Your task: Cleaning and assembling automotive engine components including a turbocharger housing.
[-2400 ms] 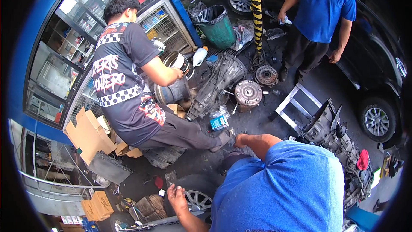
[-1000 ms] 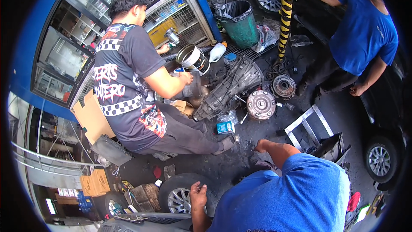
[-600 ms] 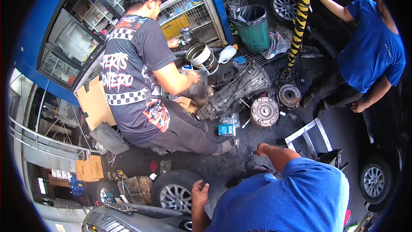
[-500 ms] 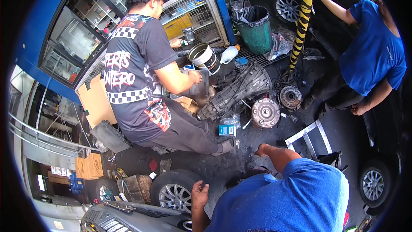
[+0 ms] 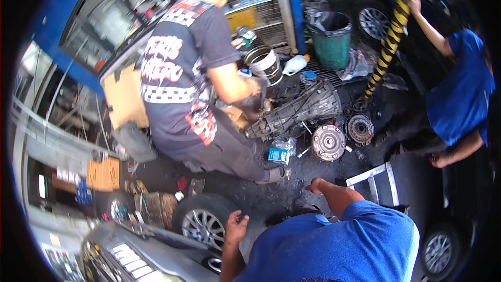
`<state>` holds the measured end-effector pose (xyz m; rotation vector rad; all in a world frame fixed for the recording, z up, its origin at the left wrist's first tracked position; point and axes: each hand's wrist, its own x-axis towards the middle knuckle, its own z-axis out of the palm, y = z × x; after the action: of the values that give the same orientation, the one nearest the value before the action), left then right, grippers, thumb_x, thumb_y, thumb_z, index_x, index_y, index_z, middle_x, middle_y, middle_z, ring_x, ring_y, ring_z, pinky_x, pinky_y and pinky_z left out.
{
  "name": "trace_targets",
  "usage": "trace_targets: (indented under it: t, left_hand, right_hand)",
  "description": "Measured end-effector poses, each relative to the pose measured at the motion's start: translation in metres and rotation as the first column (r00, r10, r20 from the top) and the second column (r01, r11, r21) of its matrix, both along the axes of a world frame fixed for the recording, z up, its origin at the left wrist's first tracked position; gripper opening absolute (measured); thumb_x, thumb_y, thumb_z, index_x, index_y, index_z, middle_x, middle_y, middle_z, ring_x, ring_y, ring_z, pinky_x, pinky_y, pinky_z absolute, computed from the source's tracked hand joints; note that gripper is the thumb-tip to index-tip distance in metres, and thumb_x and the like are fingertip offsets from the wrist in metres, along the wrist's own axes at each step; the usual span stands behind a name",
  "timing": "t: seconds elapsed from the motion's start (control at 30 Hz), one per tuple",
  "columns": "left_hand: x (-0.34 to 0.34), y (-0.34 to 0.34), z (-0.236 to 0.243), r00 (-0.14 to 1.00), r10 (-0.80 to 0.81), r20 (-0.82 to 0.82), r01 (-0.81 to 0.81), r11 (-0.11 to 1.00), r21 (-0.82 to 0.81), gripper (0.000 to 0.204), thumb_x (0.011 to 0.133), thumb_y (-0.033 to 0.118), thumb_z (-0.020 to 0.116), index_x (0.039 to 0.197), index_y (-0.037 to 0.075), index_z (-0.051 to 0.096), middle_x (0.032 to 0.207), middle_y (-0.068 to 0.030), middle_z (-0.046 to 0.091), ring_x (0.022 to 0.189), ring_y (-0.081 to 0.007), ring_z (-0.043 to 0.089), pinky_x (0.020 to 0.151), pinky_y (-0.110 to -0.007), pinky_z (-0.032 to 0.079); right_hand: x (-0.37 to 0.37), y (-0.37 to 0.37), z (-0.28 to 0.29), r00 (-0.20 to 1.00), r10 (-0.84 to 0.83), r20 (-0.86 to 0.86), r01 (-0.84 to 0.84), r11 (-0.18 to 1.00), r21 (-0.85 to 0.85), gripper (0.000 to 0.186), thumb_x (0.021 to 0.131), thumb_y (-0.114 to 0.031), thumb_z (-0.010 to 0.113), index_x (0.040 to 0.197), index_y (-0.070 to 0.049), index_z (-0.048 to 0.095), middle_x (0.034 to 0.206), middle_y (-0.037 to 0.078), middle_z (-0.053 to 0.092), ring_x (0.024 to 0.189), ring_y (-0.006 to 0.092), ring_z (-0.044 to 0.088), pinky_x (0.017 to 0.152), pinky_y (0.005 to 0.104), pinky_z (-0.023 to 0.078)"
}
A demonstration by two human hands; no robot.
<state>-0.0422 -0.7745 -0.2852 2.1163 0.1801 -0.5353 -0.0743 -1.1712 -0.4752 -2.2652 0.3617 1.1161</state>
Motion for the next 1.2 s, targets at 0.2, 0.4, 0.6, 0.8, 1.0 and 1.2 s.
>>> trace_targets:
  t: [0.2, 0.4, 0.6, 0.8, 1.0, 1.2]
  left_hand:
    - [-0.001, -0.002, 0.003, 0.999, 0.026, 0.025, -0.026, 1.000, -0.002, 0.050, 0.091, 0.021, 0.078, 0.131, -0.002, 0.058, 0.106, -0.0139, 0.071, 0.098, -0.0208, 0.068, 0.087, -0.034, 0.055]
    - [-0.007, -0.003, 0.018, 1.000, -0.004, 0.002, 0.004, 0.992, 0.128, 0.053, 0.091, 0.027, 0.076, 0.135, 0.002, 0.057, 0.116, -0.0183, 0.070, 0.108, -0.0273, 0.068, 0.094, -0.037, 0.054]
    - [-0.014, 0.005, 0.021, 0.996, 0.051, -0.071, -0.045, 0.995, 0.091, 0.055, 0.093, 0.030, 0.071, 0.137, 0.001, 0.055, 0.114, -0.0194, 0.071, 0.106, -0.0299, 0.070, 0.094, -0.038, 0.054]
    - [-0.025, 0.039, -0.009, 0.985, 0.115, -0.125, -0.103, 0.989, 0.102, 0.057, 0.093, 0.028, 0.072, 0.137, -0.003, 0.054, 0.115, -0.0202, 0.070, 0.104, -0.0291, 0.070, 0.093, -0.037, 0.054]
    - [-0.068, 0.089, -0.067, 0.952, 0.233, -0.200, -0.167, 0.940, 0.298, 0.063, 0.089, 0.039, 0.073, 0.132, -0.006, 0.061, 0.128, -0.0275, 0.065, 0.121, -0.0365, 0.064, 0.102, -0.040, 0.050]
    - [-0.114, 0.107, -0.100, 0.845, 0.385, -0.371, -0.258, 0.902, 0.346, 0.064, 0.087, 0.041, 0.073, 0.132, -0.003, 0.062, 0.129, -0.0276, 0.065, 0.121, -0.0374, 0.064, 0.103, -0.040, 0.050]
  right_hand:
    - [0.009, -0.008, -0.021, 0.925, 0.380, -0.028, -0.380, 0.925, 0.003, 0.038, 0.100, -0.035, 0.058, 0.131, -0.016, 0.066, 0.100, 0.020, 0.073, 0.075, 0.0312, 0.076, 0.068, 0.0456, 0.060]
    - [-0.002, -0.015, -0.057, 0.996, 0.083, -0.044, -0.075, 0.986, 0.149, 0.031, 0.096, -0.030, 0.066, 0.120, -0.011, 0.066, 0.091, 0.008, 0.068, 0.073, 0.0224, 0.067, 0.065, 0.0401, 0.054]
    - [0.002, 0.001, -0.022, 0.831, -0.463, -0.307, 0.517, 0.848, 0.121, 0.027, 0.094, -0.034, 0.069, 0.106, -0.010, 0.065, 0.085, 0.002, 0.058, 0.072, 0.0176, 0.058, 0.063, 0.0365, 0.046]
    - [0.025, 0.018, 0.012, 0.882, -0.410, -0.232, 0.436, 0.897, 0.072, 0.038, 0.091, -0.034, 0.070, 0.118, -0.007, 0.065, 0.095, 0.008, 0.066, 0.083, 0.0215, 0.064, 0.076, 0.0440, 0.053]
    - [0.042, 0.030, 0.011, 0.909, -0.364, -0.205, 0.391, 0.914, 0.110, 0.040, 0.091, -0.034, 0.070, 0.119, -0.006, 0.066, 0.091, 0.007, 0.066, 0.078, 0.0198, 0.063, 0.066, 0.0384, 0.053]
    - [0.042, 0.034, 0.016, 0.910, -0.330, -0.249, 0.365, 0.924, 0.109, 0.032, 0.094, -0.031, 0.066, 0.117, -0.008, 0.067, 0.087, 0.006, 0.062, 0.074, 0.0183, 0.060, 0.062, 0.0362, 0.050]
